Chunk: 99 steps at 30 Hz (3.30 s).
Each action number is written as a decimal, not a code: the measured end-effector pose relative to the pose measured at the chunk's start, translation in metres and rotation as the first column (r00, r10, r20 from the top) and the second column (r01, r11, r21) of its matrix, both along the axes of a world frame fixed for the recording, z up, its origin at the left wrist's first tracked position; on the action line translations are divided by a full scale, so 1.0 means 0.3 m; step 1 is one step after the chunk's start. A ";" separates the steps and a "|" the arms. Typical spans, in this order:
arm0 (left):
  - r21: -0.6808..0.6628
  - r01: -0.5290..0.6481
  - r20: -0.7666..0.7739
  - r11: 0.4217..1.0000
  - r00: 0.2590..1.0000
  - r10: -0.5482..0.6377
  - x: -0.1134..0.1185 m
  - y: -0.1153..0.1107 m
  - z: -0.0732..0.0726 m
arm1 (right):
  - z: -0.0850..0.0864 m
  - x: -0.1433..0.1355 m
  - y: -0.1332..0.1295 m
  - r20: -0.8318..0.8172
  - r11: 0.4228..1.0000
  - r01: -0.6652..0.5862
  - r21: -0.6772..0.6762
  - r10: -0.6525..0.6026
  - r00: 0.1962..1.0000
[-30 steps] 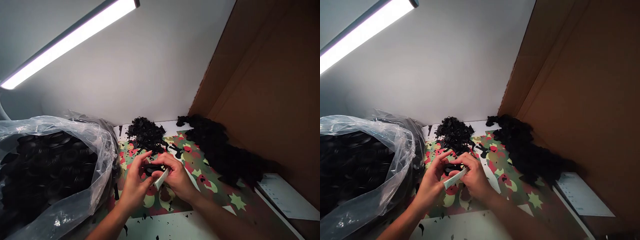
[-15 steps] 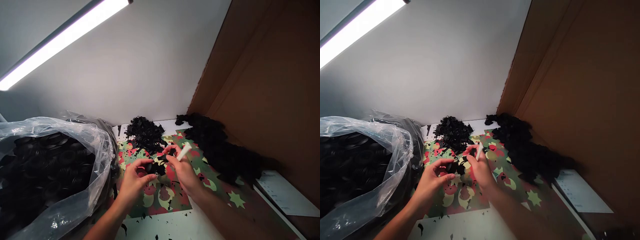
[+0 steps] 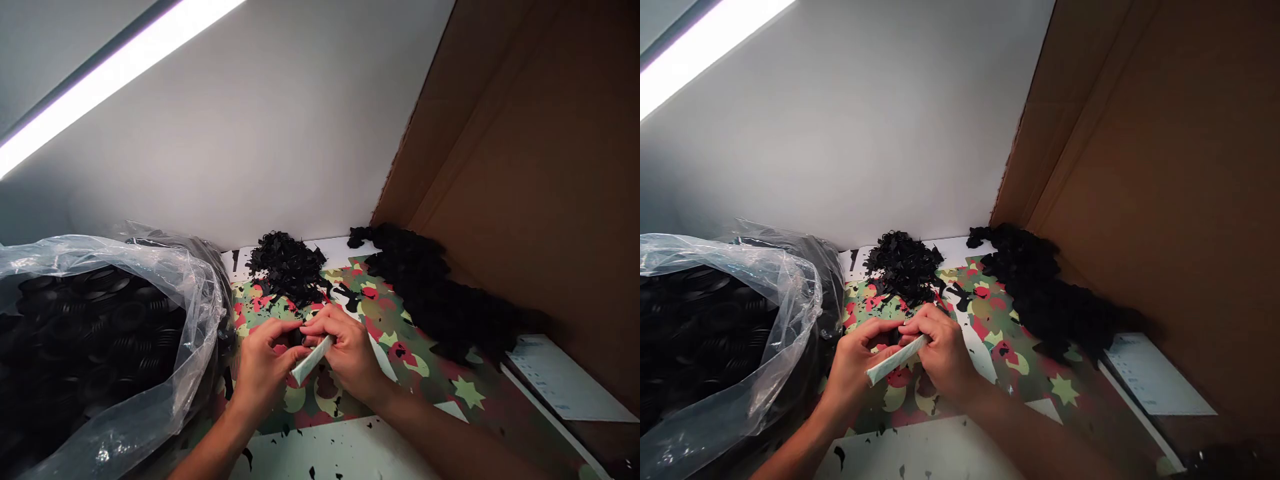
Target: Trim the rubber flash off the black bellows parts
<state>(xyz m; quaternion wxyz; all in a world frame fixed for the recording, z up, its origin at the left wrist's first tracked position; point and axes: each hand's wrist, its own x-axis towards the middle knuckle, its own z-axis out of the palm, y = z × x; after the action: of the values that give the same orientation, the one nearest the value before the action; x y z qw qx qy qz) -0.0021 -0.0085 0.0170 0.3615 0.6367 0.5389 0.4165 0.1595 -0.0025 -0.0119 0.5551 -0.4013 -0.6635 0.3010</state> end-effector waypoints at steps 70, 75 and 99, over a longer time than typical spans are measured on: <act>0.059 0.031 -0.053 0.998 0.998 -0.028 -0.024 0.018 0.011 | 0.070 0.081 -0.004 0.326 0.932 -0.288 0.222 0.208 0.922; 0.048 0.040 -0.017 0.998 0.999 -0.039 -0.017 0.017 0.006 | 0.022 0.072 0.019 0.435 0.935 -0.204 0.290 0.061 0.898; -0.281 0.078 0.665 0.957 0.735 0.135 -0.021 0.040 0.016 | 0.069 0.068 0.006 -0.065 0.983 -0.035 -0.183 0.023 0.998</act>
<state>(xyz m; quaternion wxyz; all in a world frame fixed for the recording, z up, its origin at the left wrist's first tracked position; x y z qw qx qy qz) -0.0084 0.0034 0.0218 0.6154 0.3727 0.4349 0.5415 0.1798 -0.0008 0.0087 0.5318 -0.4314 -0.6209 0.3816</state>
